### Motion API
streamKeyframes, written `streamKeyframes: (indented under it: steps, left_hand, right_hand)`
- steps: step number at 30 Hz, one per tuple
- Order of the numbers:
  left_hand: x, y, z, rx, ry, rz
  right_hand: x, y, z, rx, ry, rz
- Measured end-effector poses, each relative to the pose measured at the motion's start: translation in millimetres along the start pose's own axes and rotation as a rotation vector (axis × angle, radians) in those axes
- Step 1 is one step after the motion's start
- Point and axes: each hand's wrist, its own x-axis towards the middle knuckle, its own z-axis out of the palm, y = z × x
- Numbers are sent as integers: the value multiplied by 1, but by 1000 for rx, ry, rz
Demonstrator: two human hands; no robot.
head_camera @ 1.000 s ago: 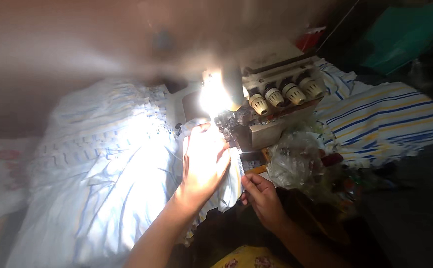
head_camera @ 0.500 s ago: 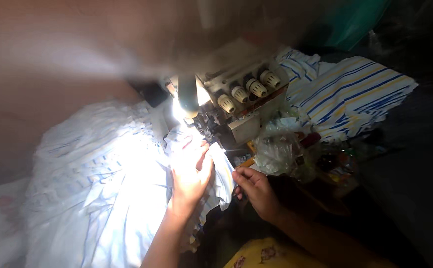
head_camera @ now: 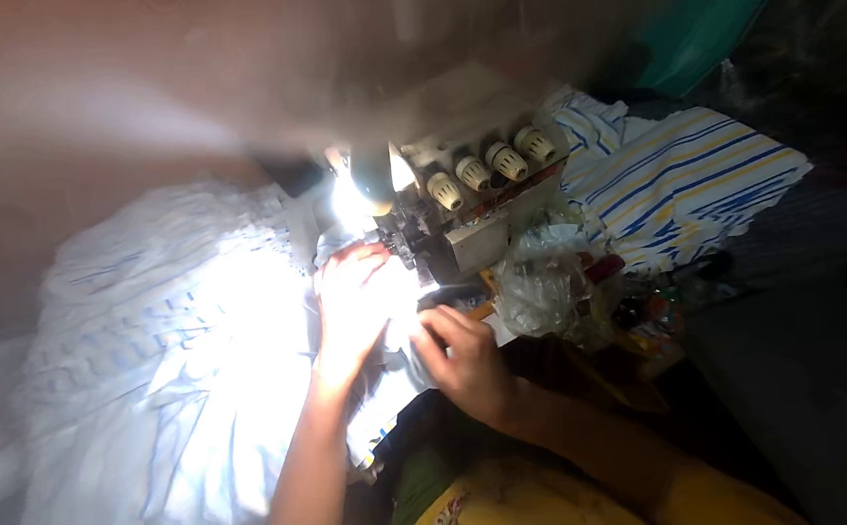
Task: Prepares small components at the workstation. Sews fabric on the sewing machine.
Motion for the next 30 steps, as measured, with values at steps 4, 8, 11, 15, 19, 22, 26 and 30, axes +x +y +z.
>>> streamKeyframes:
  steps: [4,8,11,15,19,22,26,30]
  left_hand:
    - [-6,-10,-1,-69,96,-78]
    - [-58,35,-15,-5,291,-470]
    - [-93,60,0,24,429,-363]
    - [-105,80,32,-197,251,-165]
    - [-101,87,34,-173,396,-10]
    - [-100,95,21,-257,517,133]
    - [-113,118,2,-323,390,306]
    - [-121,147,-12,-342,281,358]
  right_hand:
    - [24,-16,16,-257,-70,-53]
    - [24,-10,2,-200,-163,41]
    - [15,9,-23,-242,-184,164]
    - [18,40,-61,-396,-53,376]
    - [16,35,-80,-282,17,289]
    - [13,16,-105,346,-204,381]
    - [3,-11,-128,945,-297,200]
    - [-34,51,-151,1363,-338,169]
